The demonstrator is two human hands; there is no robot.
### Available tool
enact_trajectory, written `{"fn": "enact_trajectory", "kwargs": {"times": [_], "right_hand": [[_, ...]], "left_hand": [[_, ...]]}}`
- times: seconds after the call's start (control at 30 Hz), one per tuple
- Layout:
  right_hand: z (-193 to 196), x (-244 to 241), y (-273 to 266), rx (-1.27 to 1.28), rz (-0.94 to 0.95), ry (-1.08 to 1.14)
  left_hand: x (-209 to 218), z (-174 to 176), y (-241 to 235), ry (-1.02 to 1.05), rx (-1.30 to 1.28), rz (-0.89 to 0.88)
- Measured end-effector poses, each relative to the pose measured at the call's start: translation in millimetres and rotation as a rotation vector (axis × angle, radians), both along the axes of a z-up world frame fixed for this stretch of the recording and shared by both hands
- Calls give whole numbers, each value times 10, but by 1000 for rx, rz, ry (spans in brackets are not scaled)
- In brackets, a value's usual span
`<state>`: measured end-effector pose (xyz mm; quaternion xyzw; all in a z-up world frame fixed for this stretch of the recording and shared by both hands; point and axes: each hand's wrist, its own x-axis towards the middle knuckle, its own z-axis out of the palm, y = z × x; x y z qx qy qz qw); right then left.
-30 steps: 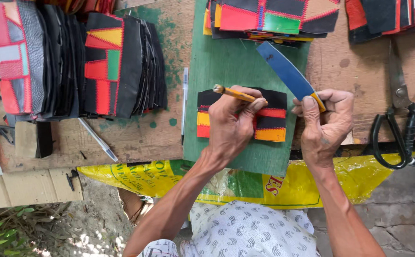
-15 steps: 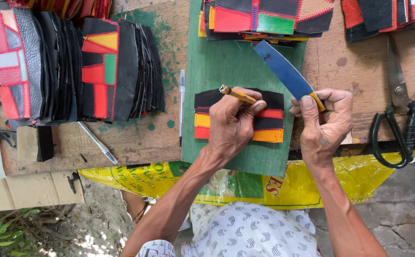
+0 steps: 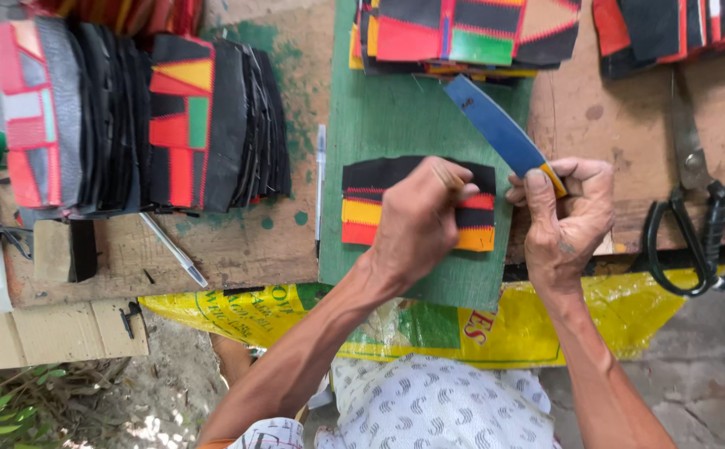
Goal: The person marks and cuts colorful patterned leather pieces on a green cutting mat. They use a pencil and a metal ruler to draw straight lines, then cut the leather with scissors. Finished pieces are stacked on the table.
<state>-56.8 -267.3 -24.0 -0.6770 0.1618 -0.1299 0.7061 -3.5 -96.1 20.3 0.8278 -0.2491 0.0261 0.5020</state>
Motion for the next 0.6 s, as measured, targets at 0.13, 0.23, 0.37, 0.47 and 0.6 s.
{"fn": "enact_trajectory", "kwargs": {"times": [0.13, 0.23, 0.37, 0.47, 0.6], "right_hand": [[-14, -35, -3, 25, -2, -16], [-35, 15, -11, 20, 3, -25], [-45, 25, -50, 29, -1, -9], [-11, -52, -133, 144, -45, -62], [159, -365, -594, 214, -128, -154]], "left_hand": [[-23, -50, 7, 43, -39, -20], [-5, -70, 8, 3, -32, -19], [31, 89, -16, -172, 58, -152], [144, 334, 115, -2, 106, -249], [37, 659, 832, 249, -494, 264]]}}
